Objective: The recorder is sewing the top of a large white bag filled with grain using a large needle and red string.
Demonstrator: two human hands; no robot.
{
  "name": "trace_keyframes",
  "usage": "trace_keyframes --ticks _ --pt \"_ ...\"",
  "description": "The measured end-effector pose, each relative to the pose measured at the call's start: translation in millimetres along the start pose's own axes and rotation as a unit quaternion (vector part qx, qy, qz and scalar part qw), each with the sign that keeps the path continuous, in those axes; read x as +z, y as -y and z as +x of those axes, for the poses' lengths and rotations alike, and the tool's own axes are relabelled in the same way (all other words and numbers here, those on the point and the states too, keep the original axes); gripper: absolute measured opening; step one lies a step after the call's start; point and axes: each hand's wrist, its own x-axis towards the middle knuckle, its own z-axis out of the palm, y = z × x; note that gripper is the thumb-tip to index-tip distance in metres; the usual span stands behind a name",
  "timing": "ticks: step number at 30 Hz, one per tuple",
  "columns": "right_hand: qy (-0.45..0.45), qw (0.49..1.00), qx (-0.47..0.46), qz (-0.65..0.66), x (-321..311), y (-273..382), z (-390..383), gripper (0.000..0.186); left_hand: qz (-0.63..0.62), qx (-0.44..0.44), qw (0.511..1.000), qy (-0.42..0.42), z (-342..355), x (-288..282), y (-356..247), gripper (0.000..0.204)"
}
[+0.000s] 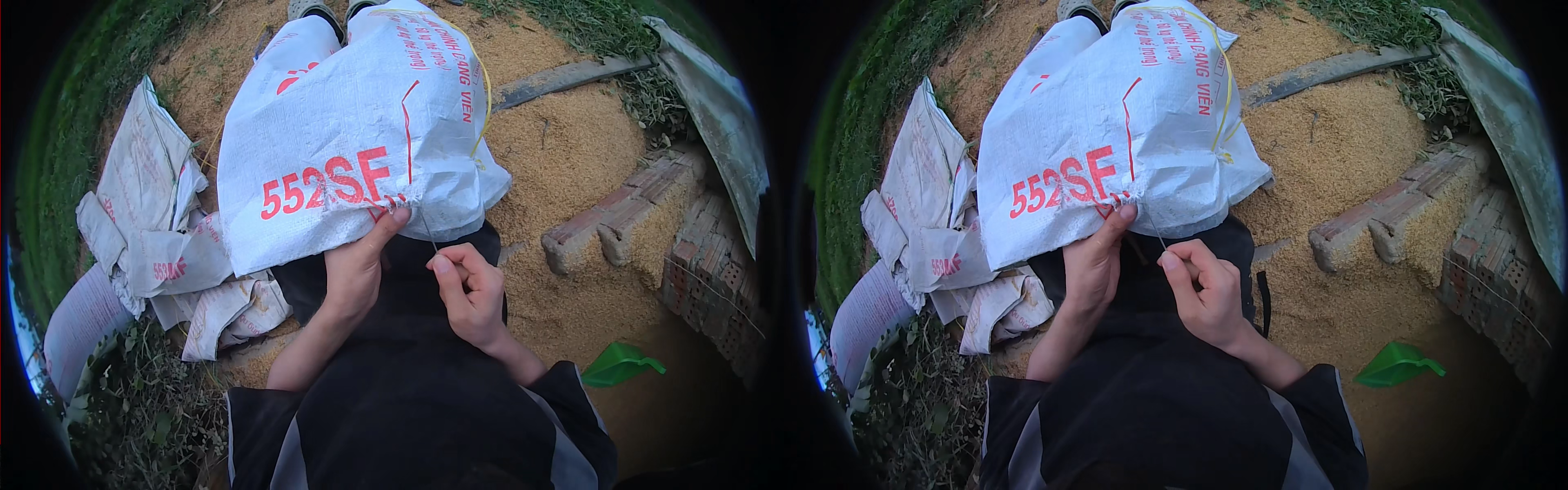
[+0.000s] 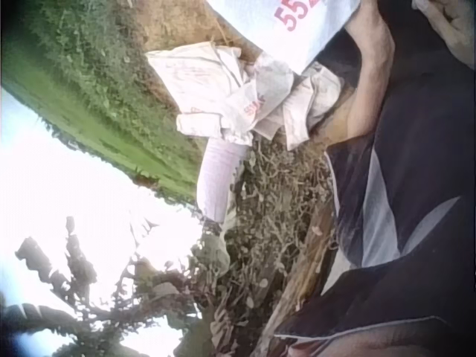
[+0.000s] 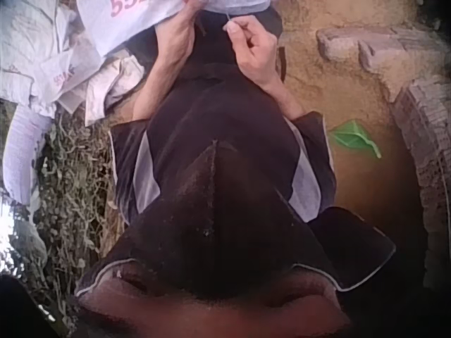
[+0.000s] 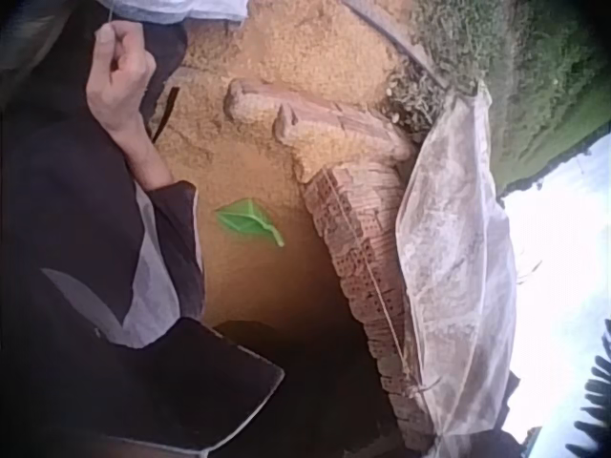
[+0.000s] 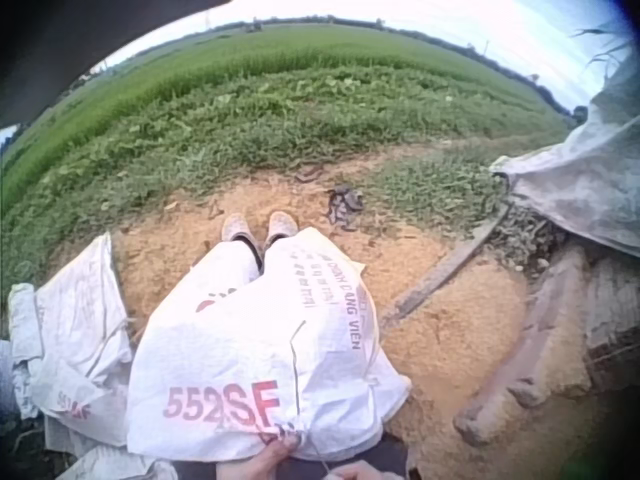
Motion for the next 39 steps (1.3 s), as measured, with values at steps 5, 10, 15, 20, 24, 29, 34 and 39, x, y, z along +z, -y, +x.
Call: trace_keyframes --ticks 5,10,15,20,24,29,34,39 --pt "0.0 1.0 0.005 0.014 4 -1 2 0.011 0.003 0.011 1.0 -0.005 -1 9 -4 0.022" --pt "-0.015 0.999 0.013 0.036 13 -4 7 0.011 0.008 0.013 1.0 -0.004 -6 6 2 0.021" --pt "-0.037 0.996 -0.011 0.076 23 -11 9 0.012 0.023 0.016 1.0 -0.01 -8 7 2 0.02" --pt "-0.047 0.993 -0.029 0.101 34 -22 7 0.012 0.02 0.032 0.999 -0.018 -8 9 1 0.019" --pt "-0.059 0.991 -0.06 0.102 43 -30 5 0.019 0.036 -0.012 0.999 0.002 -10 0 2 0.02" --pt "-0.1 0.987 -0.067 0.106 50 -34 7 0.017 0.047 0.012 0.999 0.016 -10 7 -1 0.019" --pt "-0.128 0.984 -0.089 0.085 53 -23 22 0.016 0.046 0.026 0.998 0.04 -11 5 1 0.023" --pt "-0.078 0.992 -0.05 0.08 45 -15 28 0.014 0.171 -0.037 0.983 0.057 -11 -10 -16 0.029"
